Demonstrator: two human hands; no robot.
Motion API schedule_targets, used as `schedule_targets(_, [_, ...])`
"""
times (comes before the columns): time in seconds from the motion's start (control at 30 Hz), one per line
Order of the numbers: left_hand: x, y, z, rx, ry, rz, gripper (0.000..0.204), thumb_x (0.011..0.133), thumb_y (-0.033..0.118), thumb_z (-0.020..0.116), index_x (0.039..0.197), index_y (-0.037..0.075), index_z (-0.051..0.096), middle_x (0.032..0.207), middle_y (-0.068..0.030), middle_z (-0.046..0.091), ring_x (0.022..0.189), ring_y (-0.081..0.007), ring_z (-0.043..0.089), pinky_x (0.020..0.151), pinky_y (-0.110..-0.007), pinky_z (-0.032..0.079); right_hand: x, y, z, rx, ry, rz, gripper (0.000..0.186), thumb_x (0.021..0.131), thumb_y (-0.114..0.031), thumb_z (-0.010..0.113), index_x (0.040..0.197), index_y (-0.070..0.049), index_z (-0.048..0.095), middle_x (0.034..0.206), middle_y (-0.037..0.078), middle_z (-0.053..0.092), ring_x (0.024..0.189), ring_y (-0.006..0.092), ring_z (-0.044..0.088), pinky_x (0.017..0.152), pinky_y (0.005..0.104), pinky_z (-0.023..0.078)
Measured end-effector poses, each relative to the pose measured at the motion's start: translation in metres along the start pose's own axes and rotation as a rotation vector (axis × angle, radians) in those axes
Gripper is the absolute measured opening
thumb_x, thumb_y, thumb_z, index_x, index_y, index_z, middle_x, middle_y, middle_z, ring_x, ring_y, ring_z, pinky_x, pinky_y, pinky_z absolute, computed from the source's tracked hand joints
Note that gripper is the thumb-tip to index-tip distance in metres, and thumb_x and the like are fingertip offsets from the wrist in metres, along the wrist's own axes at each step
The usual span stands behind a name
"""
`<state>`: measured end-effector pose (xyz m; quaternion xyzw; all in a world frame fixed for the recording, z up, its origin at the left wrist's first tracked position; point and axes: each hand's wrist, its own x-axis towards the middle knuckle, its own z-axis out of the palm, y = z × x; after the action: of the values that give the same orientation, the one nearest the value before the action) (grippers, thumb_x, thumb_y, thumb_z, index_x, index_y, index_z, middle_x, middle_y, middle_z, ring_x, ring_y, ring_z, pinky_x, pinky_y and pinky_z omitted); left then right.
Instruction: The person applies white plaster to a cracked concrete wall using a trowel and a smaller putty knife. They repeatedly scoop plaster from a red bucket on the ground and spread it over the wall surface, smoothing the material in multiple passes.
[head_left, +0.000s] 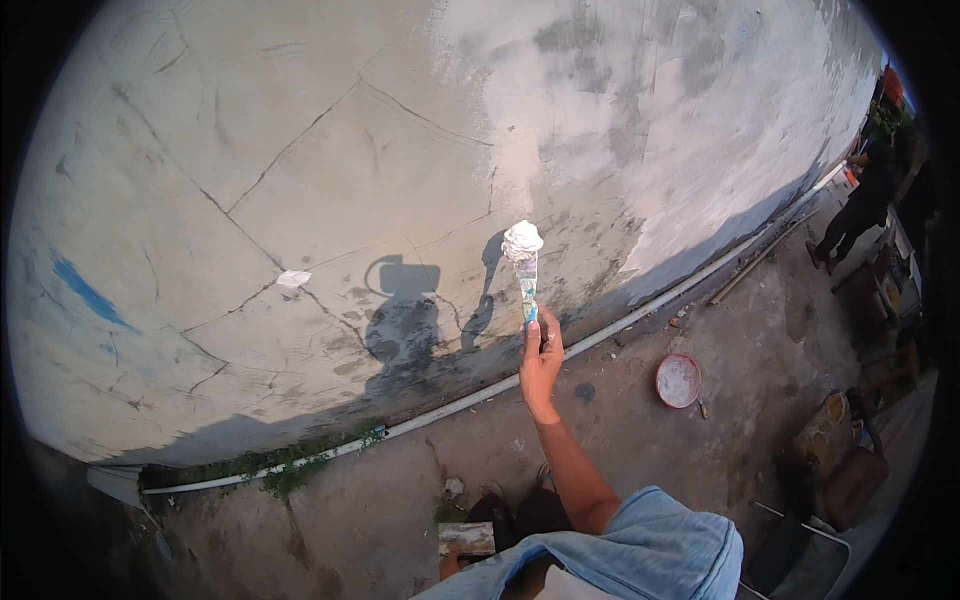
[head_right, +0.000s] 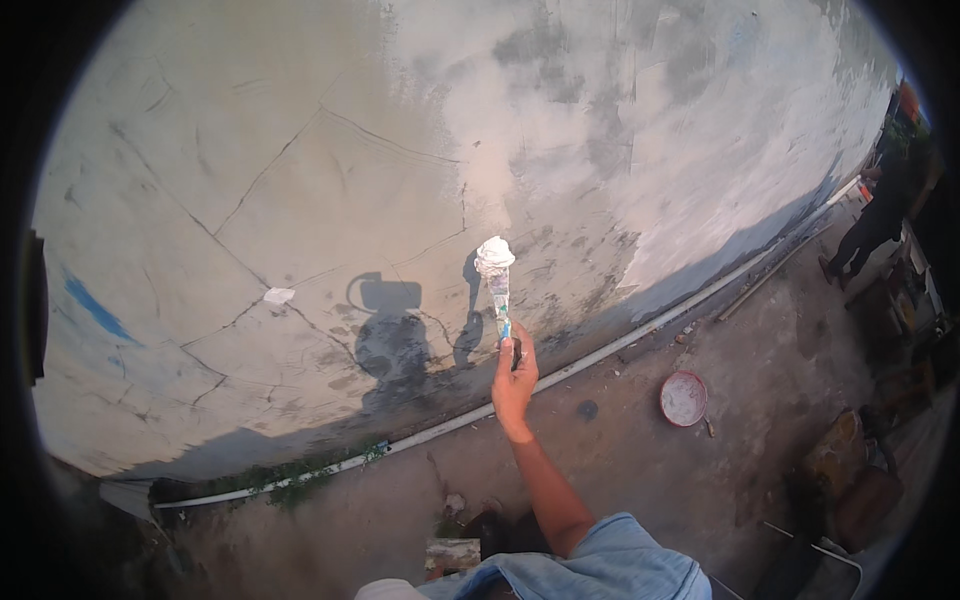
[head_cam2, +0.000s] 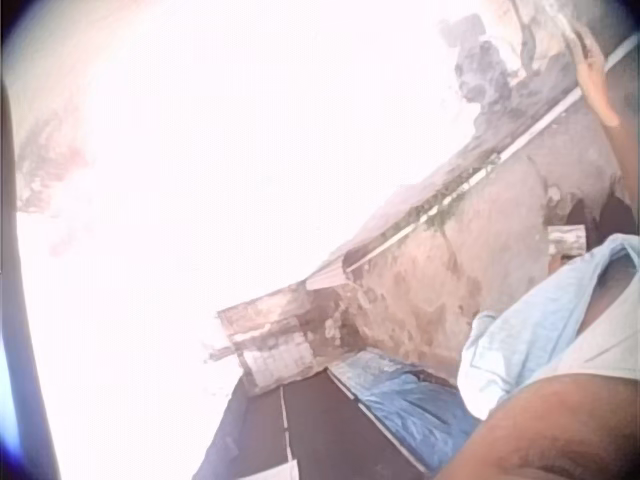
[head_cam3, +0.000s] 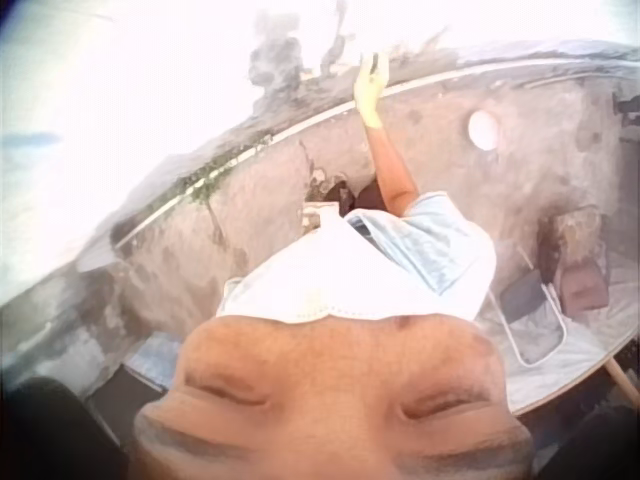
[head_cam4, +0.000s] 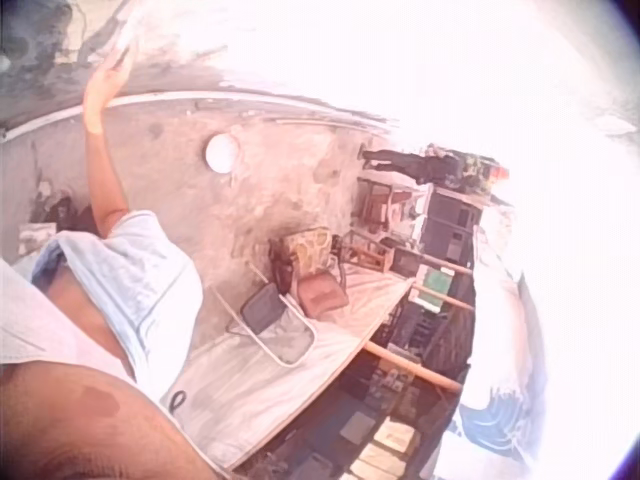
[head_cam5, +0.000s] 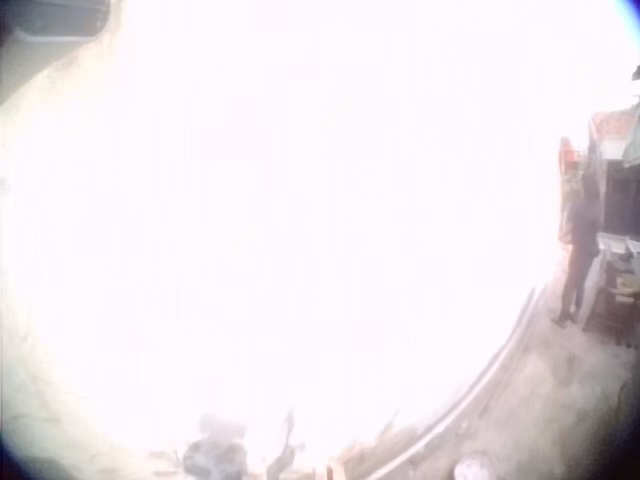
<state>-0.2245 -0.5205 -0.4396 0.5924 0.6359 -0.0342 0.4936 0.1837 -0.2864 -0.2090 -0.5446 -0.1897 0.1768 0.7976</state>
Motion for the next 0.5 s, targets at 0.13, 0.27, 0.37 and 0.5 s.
schedule_targets(0.13, [0.002,0.000,-0.014,0.027,-0.023,-0.040,0.034,0.099,0.031,0.046,0.104,-0.001,0.057,0.067,-0.0127,0.054,0.058,-0.0277,0.054,0.055,-0.044,0.045,-0.011,0.017,0.036,-0.046,0.048,-0.035,0.036,0.102,-0.022,0.052,0.132,-0.003,0.052,0.097,0.002,0.059,0.082,0.0072,0.050,0.069,0.0212,0.041])
schedule_targets(0.27, [0.041,0.018,-0.035,-0.006,-0.023,-0.032,0.033,0.099,0.029,0.046,0.106,-0.001,0.055,0.069,-0.0123,0.054,0.060,-0.0269,0.054,0.057,-0.043,0.045,-0.002,0.054,0.075,-0.140,0.145,-0.234,0.034,0.101,-0.018,0.050,0.130,-0.001,0.055,0.110,0.009,0.061,0.087,0.0159,0.054,0.077,0.0293,0.045])
schedule_targets(0.37, [0.067,0.025,-0.058,-0.040,-0.014,-0.033,0.032,0.099,0.028,0.046,0.107,-0.001,0.054,0.071,-0.0121,0.054,0.061,-0.0262,0.054,0.058,-0.042,0.045,0.010,0.057,0.110,-0.219,0.190,-0.454,0.033,0.100,-0.014,0.049,0.129,0.001,0.055,0.115,0.014,0.061,0.097,0.0232,0.054,0.086,0.0351,0.044])
schedule_targets(0.5, [0.105,0.031,-0.087,-0.074,-0.014,-0.015,0.031,0.099,0.027,0.046,0.109,-0.001,0.053,0.074,-0.0117,0.054,0.063,-0.0253,0.054,0.060,-0.041,0.045,0.035,0.051,0.149,-0.343,0.251,-0.688,0.036,0.100,-0.011,0.049,0.134,0.001,0.053,0.111,0.013,0.057,0.098,0.0221,0.050,0.086,0.0346,0.042])
